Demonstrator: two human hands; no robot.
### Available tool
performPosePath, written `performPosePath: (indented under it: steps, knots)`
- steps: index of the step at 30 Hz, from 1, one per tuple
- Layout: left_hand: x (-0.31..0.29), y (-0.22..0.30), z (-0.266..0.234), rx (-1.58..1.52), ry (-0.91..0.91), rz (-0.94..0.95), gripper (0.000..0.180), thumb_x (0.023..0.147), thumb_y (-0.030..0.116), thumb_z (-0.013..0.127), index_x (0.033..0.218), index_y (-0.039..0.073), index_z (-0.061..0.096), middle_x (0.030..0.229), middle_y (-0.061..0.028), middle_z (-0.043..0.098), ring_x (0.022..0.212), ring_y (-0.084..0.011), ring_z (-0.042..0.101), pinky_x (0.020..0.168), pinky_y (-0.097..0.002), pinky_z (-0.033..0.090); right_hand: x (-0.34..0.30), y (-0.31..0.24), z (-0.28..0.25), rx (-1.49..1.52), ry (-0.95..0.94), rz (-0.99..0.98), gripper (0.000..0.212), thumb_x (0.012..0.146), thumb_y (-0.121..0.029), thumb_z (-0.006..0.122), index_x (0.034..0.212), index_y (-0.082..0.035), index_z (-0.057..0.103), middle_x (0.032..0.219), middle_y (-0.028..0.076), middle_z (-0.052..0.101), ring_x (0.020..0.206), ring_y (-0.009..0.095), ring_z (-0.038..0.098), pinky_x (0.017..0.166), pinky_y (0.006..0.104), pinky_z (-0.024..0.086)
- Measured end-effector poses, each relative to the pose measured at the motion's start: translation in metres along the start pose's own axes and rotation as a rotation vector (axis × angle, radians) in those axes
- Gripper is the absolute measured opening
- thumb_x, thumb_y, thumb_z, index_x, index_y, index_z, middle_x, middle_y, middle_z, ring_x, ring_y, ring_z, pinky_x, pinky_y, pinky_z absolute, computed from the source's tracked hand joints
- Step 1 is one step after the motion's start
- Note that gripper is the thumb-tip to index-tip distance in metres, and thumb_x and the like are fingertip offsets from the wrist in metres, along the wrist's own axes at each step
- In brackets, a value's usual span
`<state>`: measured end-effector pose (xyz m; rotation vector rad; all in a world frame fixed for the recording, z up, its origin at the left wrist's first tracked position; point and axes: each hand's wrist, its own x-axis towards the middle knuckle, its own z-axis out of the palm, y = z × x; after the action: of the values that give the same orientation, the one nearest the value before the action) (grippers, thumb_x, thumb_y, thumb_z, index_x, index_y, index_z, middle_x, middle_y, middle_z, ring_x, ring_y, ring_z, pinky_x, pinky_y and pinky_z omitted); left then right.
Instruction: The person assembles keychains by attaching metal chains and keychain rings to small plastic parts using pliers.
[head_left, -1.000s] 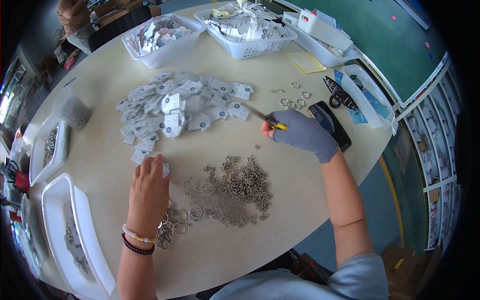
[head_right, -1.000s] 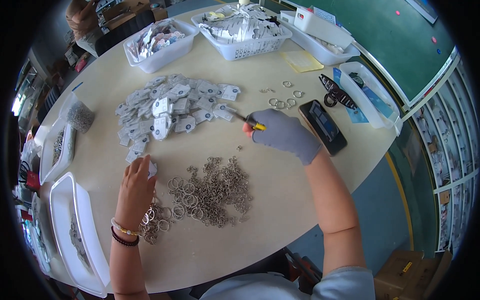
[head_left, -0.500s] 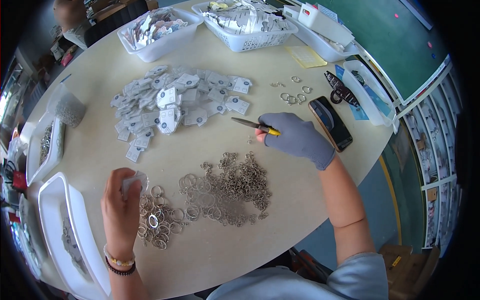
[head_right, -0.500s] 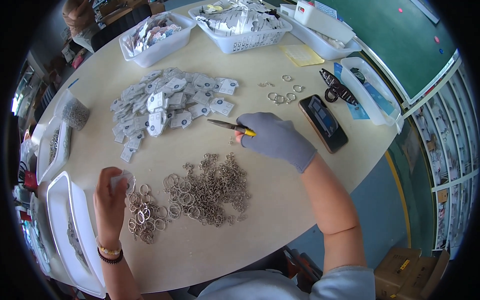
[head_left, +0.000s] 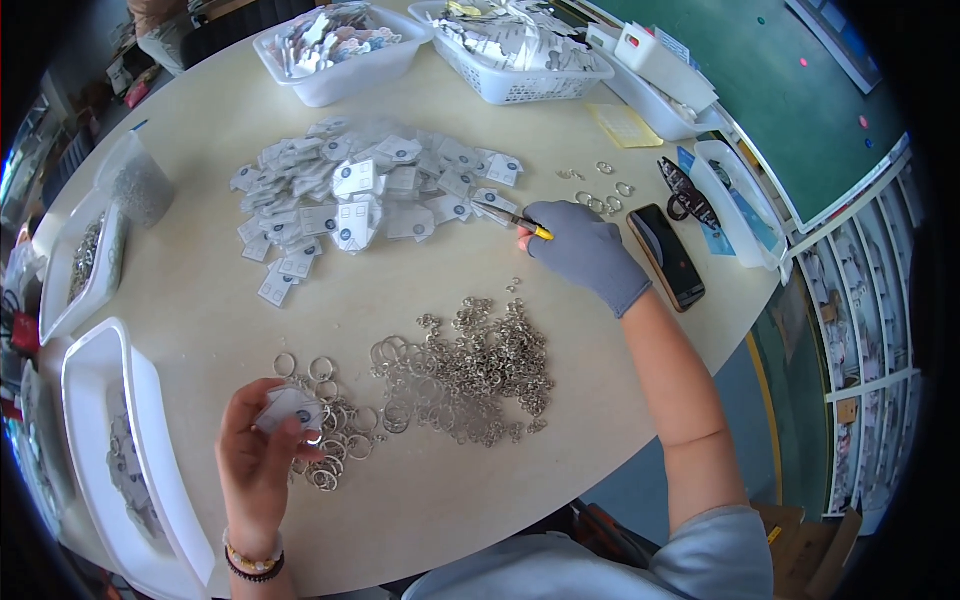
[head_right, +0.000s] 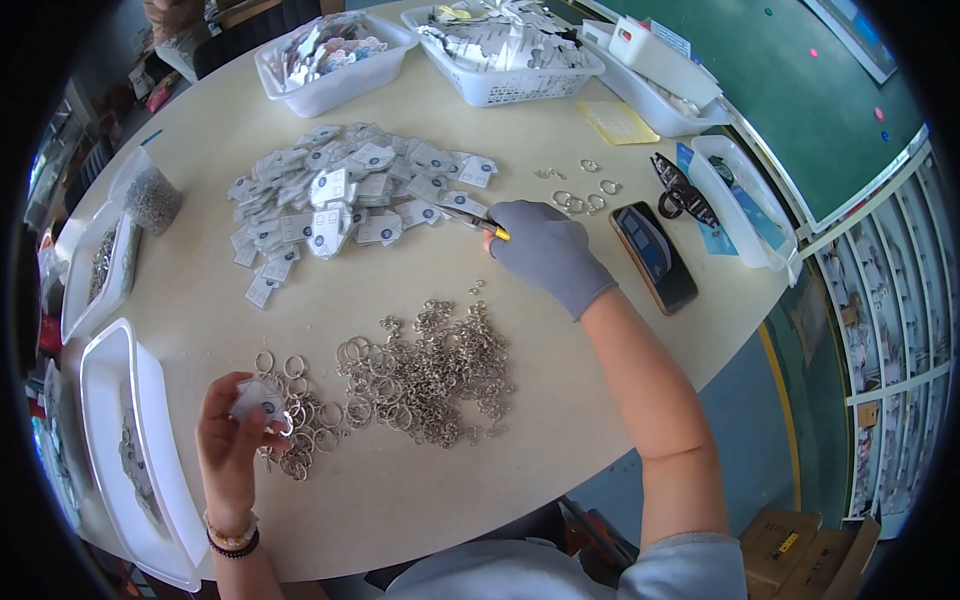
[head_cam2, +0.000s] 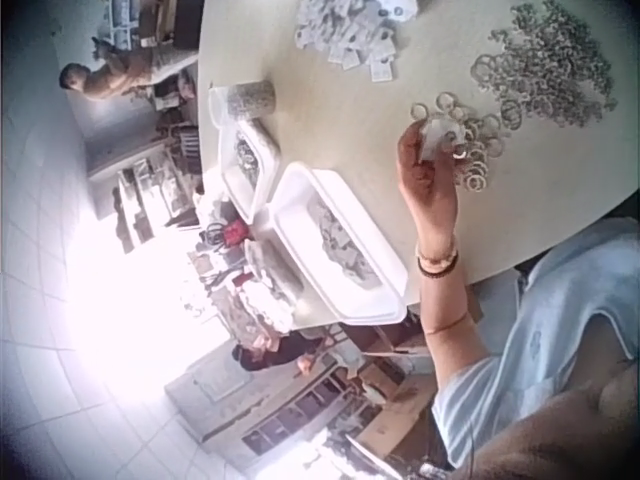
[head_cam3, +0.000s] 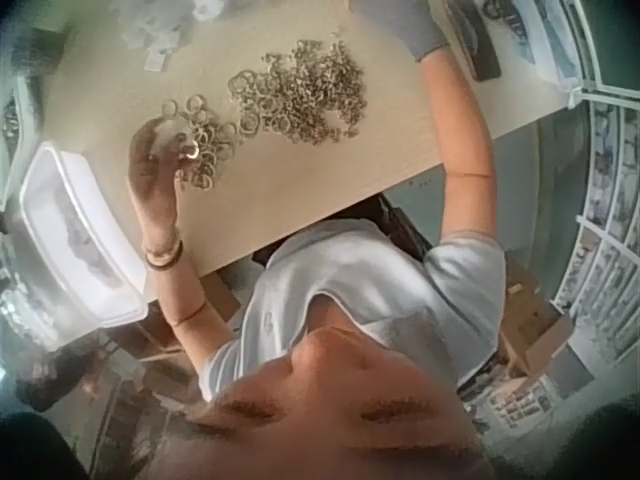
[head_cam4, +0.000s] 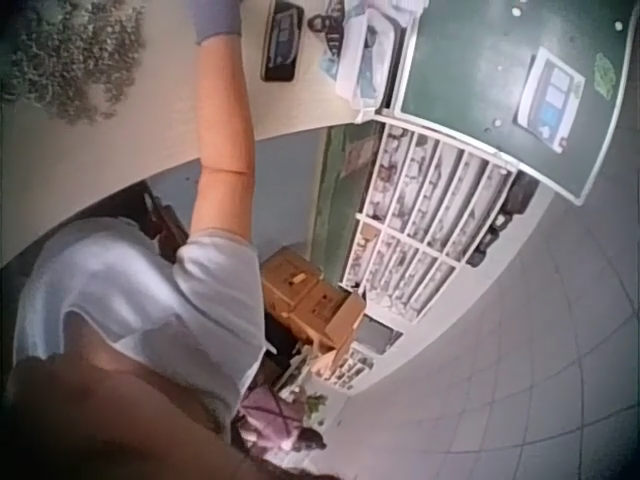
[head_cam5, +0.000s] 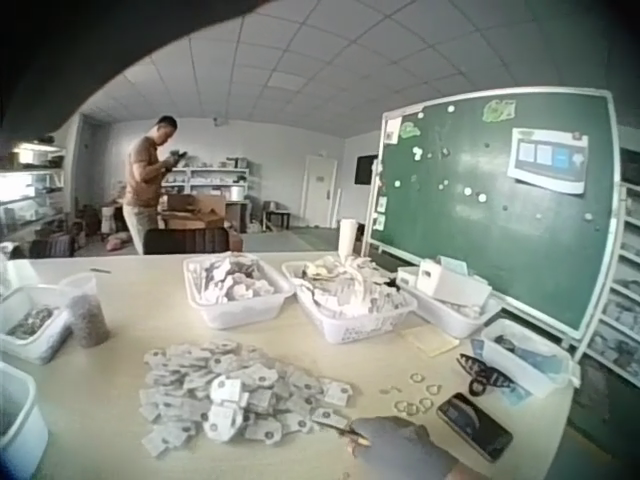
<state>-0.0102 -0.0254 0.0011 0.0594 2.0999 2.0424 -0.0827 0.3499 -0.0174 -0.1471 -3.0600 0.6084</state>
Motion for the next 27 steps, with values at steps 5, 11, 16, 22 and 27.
performPosePath:
  steps: [5, 11, 16, 22, 27]
  knots:
    - [-0.004, -0.007, 0.011, -0.226, -0.03, -0.077, 0.029, 0.094, 0.004, 0.054, 0.121, 0.003, 0.042, 0.097, -0.0089, 0.059, 0.076, -0.0152, 0.064, 0.059, -0.0273, 0.057, 0.002, 0.003, -0.001, -0.117, 0.001, -0.072, 0.022, 0.081, -0.029, 0.066, 0.091, -0.009, 0.064, 0.088, 0.013, 0.066, 0.085, 0.031, 0.063, 0.072, 0.0417, 0.05]
    - [-0.008, -0.013, 0.004, -0.363, -0.232, -0.143, 0.03, 0.093, -0.002, 0.05, 0.12, 0.002, 0.037, 0.105, -0.013, 0.058, 0.084, -0.0178, 0.064, 0.062, -0.0283, 0.055, -0.046, -0.074, -0.019, 0.543, -0.227, -0.085, 0.019, 0.084, -0.018, 0.07, 0.086, -0.002, 0.061, 0.07, -0.001, 0.056, 0.068, 0.005, 0.047, 0.062, 0.0239, 0.041]
    - [-0.016, -0.01, 0.005, -0.342, -0.305, -0.156, 0.028, 0.093, -0.002, 0.051, 0.119, 0.002, 0.039, 0.103, -0.0094, 0.059, 0.083, -0.0129, 0.062, 0.063, -0.0253, 0.053, -0.073, -0.139, -0.014, 0.79, -0.618, -0.189, 0.013, 0.084, -0.016, 0.071, 0.086, -0.005, 0.063, 0.071, -0.002, 0.059, 0.067, 0.005, 0.052, 0.06, 0.023, 0.042]
    - [-0.02, -0.006, 0.007, -0.221, -0.372, -0.088, 0.021, 0.096, 0.005, 0.055, 0.114, 0.005, 0.045, 0.093, -0.0057, 0.061, 0.076, -0.0086, 0.061, 0.061, -0.0212, 0.049, -0.079, -0.151, 0.0, 0.643, -0.587, -0.367, 0.015, 0.084, -0.018, 0.073, 0.084, -0.006, 0.065, 0.068, 0.001, 0.059, 0.059, 0.006, 0.051, 0.056, 0.0239, 0.041]
    - [-0.021, -0.002, 0.005, -0.249, -0.421, -0.158, 0.023, 0.093, 0.003, 0.056, 0.115, 0.001, 0.048, 0.091, -0.0028, 0.057, 0.078, -0.0065, 0.056, 0.069, -0.0225, 0.045, -0.081, -0.155, 0.0, 0.659, -0.628, -0.321, 0.016, 0.083, -0.019, 0.073, 0.083, -0.006, 0.064, 0.068, 0.0, 0.058, 0.059, 0.006, 0.05, 0.056, 0.0241, 0.041]
